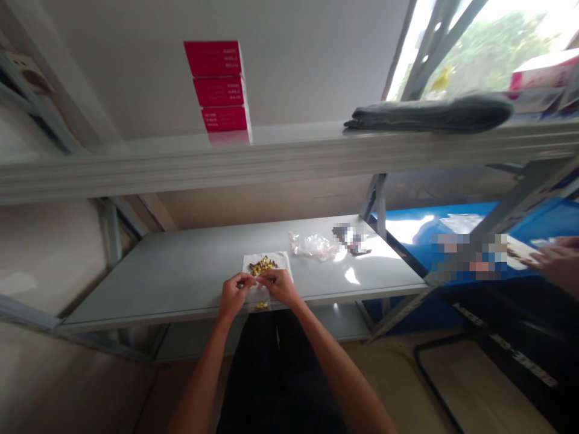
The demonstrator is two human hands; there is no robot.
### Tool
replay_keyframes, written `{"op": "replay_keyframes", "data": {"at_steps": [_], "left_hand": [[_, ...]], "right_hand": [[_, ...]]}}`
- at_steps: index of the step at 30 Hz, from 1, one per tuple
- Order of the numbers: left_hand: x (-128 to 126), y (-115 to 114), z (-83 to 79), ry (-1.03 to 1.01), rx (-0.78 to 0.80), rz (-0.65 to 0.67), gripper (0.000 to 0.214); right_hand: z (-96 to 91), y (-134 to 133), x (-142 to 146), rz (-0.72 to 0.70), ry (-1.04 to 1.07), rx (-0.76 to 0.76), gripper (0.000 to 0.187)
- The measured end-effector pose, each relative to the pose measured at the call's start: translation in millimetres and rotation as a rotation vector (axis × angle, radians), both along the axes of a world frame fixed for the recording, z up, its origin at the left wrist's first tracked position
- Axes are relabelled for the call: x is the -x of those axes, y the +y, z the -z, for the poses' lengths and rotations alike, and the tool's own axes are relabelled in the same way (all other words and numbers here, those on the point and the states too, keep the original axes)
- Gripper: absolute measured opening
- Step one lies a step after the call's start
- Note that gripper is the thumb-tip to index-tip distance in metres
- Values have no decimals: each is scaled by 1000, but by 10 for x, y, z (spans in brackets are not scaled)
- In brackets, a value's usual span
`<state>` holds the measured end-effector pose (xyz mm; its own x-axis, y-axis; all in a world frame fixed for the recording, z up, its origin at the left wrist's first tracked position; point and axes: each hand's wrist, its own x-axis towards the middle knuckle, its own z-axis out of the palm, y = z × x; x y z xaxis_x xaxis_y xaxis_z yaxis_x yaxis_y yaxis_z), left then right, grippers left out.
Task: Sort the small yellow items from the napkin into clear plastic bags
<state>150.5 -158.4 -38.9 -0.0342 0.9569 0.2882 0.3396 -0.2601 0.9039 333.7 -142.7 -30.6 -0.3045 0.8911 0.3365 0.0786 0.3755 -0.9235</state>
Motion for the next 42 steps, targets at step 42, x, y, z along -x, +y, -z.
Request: {"op": "replay_keyframes", "data": {"at_steps": [42], "left_hand": [[-23,-27,-39,-55,62,31,42]], "right_hand": [[35,-29,-62,127,-100,-110,33]]}}
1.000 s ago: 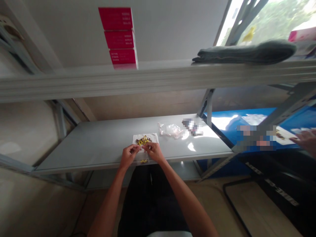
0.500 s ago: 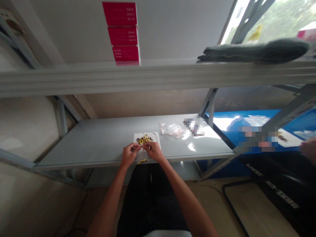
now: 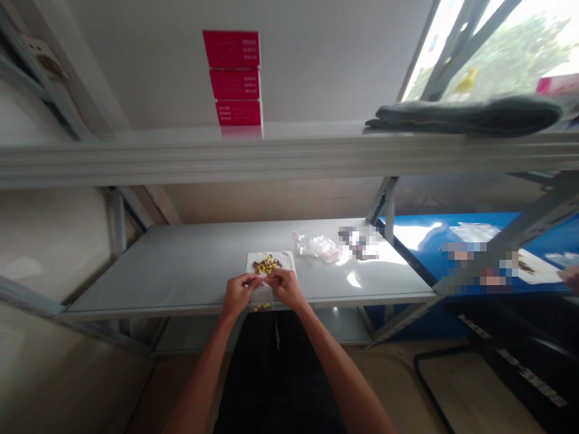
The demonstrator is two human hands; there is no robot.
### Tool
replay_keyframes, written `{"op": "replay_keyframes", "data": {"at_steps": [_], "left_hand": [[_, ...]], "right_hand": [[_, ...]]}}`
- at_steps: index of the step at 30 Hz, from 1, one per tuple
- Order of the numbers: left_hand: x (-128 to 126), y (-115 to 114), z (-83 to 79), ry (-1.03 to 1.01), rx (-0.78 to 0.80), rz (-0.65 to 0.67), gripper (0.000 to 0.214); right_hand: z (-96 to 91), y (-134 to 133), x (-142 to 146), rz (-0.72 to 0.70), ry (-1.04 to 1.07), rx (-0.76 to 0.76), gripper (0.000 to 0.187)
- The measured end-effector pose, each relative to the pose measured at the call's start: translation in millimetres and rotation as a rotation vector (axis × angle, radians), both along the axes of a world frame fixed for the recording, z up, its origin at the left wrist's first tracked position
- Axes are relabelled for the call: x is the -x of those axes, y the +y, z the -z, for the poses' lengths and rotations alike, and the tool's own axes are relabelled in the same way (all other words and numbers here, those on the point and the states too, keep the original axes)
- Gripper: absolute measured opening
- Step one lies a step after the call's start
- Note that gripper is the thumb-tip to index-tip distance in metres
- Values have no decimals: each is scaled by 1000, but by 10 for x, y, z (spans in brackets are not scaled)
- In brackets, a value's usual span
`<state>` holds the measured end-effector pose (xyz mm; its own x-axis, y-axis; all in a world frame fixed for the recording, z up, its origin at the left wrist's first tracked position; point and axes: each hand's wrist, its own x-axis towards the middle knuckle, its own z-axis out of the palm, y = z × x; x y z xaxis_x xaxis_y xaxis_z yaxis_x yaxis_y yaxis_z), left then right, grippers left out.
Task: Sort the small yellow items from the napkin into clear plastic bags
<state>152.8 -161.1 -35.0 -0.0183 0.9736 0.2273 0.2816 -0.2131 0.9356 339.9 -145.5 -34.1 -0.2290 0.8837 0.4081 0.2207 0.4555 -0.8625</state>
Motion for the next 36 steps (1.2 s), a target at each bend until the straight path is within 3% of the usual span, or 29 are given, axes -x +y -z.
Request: {"op": "replay_keyframes", "data": {"at_steps": [7,9,11,15,17,19,22,26,28,32,36], "left_hand": [[-15,-45,-188,-142,64,23,41],[110,-10,-245,-133,47,-30,39],[328,86,-270,-114,46,-62,41],[827,427,-199,100,78,-145,46],[969,579,-135,279,47,-173,45],[997,639,-84,488,-103,-321,43],[889,529,-13,713,-326,-456,45],[741,299,172,815,-358,-170,47],[738,276,288,869,-307,-109,50],[767,350,383,904,-243,-161,58],[573,279,148,801,-434,-257,76]], "right_hand": [[2,-10,8,23,65,49,43],[-39,-11,-70,16,18,24,50],[-104,16,-243,119,-87,-64,52],[-229,203,-764,482,-435,-323,27],[-242,342,-988,538,-612,-367,21],[-210,472,-1131,531,-746,-358,36],[-130,594,-1225,483,-820,-326,38],[-130,602,-1281,511,-736,-373,29],[-214,556,-1305,540,-641,-392,28],[-481,417,-1250,563,-317,-350,22],[-640,296,-902,398,53,-182,9]]}}
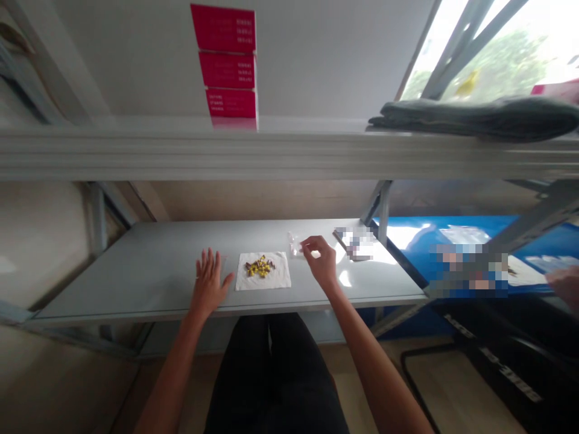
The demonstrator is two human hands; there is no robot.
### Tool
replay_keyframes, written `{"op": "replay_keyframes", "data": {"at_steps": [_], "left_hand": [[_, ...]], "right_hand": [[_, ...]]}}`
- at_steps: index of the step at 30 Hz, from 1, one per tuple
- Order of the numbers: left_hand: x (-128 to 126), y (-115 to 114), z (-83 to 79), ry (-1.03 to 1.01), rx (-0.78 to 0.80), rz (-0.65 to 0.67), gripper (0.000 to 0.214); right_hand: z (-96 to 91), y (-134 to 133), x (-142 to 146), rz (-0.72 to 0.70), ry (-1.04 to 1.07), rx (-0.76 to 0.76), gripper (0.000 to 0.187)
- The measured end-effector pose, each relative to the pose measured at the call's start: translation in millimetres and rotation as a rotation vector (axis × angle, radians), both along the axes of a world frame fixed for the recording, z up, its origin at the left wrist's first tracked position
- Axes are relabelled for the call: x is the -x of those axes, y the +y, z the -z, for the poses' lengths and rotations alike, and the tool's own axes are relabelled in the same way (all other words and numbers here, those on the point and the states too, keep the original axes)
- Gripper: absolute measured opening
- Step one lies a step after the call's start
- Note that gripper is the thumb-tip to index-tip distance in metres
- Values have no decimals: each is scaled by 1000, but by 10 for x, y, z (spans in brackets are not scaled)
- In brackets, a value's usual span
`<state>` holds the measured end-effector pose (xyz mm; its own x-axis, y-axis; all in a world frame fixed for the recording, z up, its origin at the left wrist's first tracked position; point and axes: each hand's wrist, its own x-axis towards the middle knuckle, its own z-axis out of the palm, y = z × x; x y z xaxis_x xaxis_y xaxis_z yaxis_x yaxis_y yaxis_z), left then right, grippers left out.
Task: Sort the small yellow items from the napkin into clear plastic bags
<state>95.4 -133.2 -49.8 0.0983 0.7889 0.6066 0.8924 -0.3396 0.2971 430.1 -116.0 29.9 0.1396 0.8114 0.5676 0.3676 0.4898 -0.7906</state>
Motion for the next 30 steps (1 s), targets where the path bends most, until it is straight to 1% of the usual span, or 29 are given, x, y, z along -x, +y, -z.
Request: {"op": "replay_keyframes", "data": {"at_steps": [2,3,4,5,6,7,9,11,14,17,20,23,25,28,30], "left_hand": [[-201,-96,-184,-30,-112,97,87],[-311,-141,-267,-23,-142,159,90],[-414,-177,-335,-7,-163,219,93],[-502,-200,-383,-4,-185,267,93],[-570,-210,-412,-20,-198,291,88],[-612,-206,-421,-51,-219,291,78],[-626,-175,-403,-109,-219,256,66],[-580,-137,-370,-132,-162,231,67],[-513,-108,-338,-146,-62,237,75],[-522,-104,-305,-207,-6,240,71],[-574,-100,-247,-262,33,258,66],[-611,-107,-210,-278,50,271,60],[-617,-123,-219,-289,61,282,59],[-606,-147,-253,-308,95,309,66],[-591,-151,-263,-290,116,327,63]], "right_hand": [[16,-41,269,-226,151,69,13],[40,-60,406,-344,189,105,16],[70,-78,534,-423,208,126,17],[101,-95,646,-483,195,138,17],[129,-112,737,-518,173,144,17],[153,-127,805,-534,152,149,16],[189,-148,876,-528,121,153,15],[221,-151,891,-498,105,156,14],[295,-125,889,-448,62,146,12],[412,-94,910,-409,59,129,15],[536,-96,936,-417,85,125,19],[619,-139,938,-401,66,125,24],[638,-174,931,-377,28,107,27],[629,-216,925,-346,-36,63,30],[615,-233,929,-324,-95,41,30]]}}
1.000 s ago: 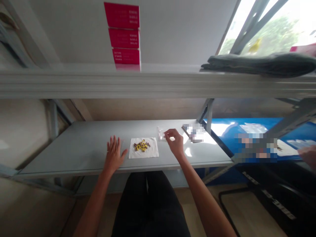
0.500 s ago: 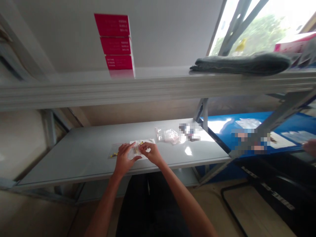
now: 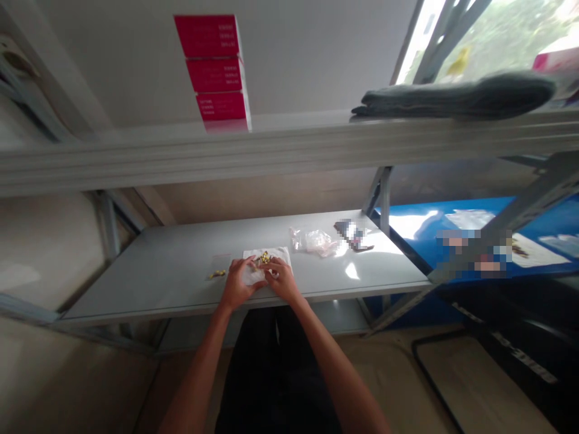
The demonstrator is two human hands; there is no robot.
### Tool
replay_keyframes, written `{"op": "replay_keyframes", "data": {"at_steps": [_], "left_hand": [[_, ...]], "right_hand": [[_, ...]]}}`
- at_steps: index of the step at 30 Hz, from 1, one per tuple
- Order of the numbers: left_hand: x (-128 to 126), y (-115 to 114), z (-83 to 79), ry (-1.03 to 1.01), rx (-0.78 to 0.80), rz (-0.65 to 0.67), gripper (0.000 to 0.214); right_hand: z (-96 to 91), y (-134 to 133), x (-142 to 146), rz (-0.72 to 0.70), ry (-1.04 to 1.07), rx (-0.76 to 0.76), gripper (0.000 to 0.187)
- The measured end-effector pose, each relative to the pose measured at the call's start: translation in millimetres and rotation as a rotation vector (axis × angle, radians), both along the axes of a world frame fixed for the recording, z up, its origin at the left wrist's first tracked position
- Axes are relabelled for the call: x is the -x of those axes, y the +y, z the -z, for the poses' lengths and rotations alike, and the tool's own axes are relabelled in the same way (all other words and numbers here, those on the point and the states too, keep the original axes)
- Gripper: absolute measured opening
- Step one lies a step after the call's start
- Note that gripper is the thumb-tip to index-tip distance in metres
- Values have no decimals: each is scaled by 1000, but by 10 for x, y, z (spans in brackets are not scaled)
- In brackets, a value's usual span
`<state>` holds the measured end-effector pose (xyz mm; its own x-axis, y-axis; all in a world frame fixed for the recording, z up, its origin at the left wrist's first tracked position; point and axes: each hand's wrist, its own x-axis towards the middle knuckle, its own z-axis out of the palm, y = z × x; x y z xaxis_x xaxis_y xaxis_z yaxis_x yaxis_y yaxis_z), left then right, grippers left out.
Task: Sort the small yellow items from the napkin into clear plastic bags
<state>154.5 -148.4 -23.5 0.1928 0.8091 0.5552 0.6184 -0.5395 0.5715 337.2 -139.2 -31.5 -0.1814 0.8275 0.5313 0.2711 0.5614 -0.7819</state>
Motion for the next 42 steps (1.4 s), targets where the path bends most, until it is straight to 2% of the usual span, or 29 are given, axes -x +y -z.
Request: {"op": "replay_keyframes", "data": {"at_steps": [3,7,9,13,16,19,22,24,27,29,32,36,40,42], "left_hand": [[35,9,20,18,-3,-11,51],[85,24,66,-56,6,-111,52],[101,29,81,-69,15,-113,55],[116,41,109,-65,35,-76,56],[126,51,140,-75,66,-68,57],[133,50,163,-87,92,-56,58],[122,38,150,-83,92,-54,57],[103,27,119,-68,75,-54,56],[70,17,67,-33,51,-32,55],[59,17,53,-7,48,-9,55],[62,30,72,25,37,25,55],[72,47,96,50,4,47,55],[69,43,74,35,9,68,52],[86,48,90,-12,33,38,51]], "right_hand": [[-2,-12,-2,84,-45,-12,29],[50,-4,-27,462,-36,34,26],[75,10,-28,580,-113,74,29],[73,38,18,577,-343,125,33],[45,41,59,566,-437,166,25],[35,26,69,602,-469,202,22],[35,7,50,651,-408,199,21],[21,-4,32,567,-297,140,22],[-26,-27,13,288,-78,36,20],[-62,-48,9,165,33,23,16],[-90,-73,12,124,93,44,9],[-69,-64,25,172,77,67,3],[-32,-20,39,68,7,-14,14],[-9,-9,36,85,30,-55,17]]}}
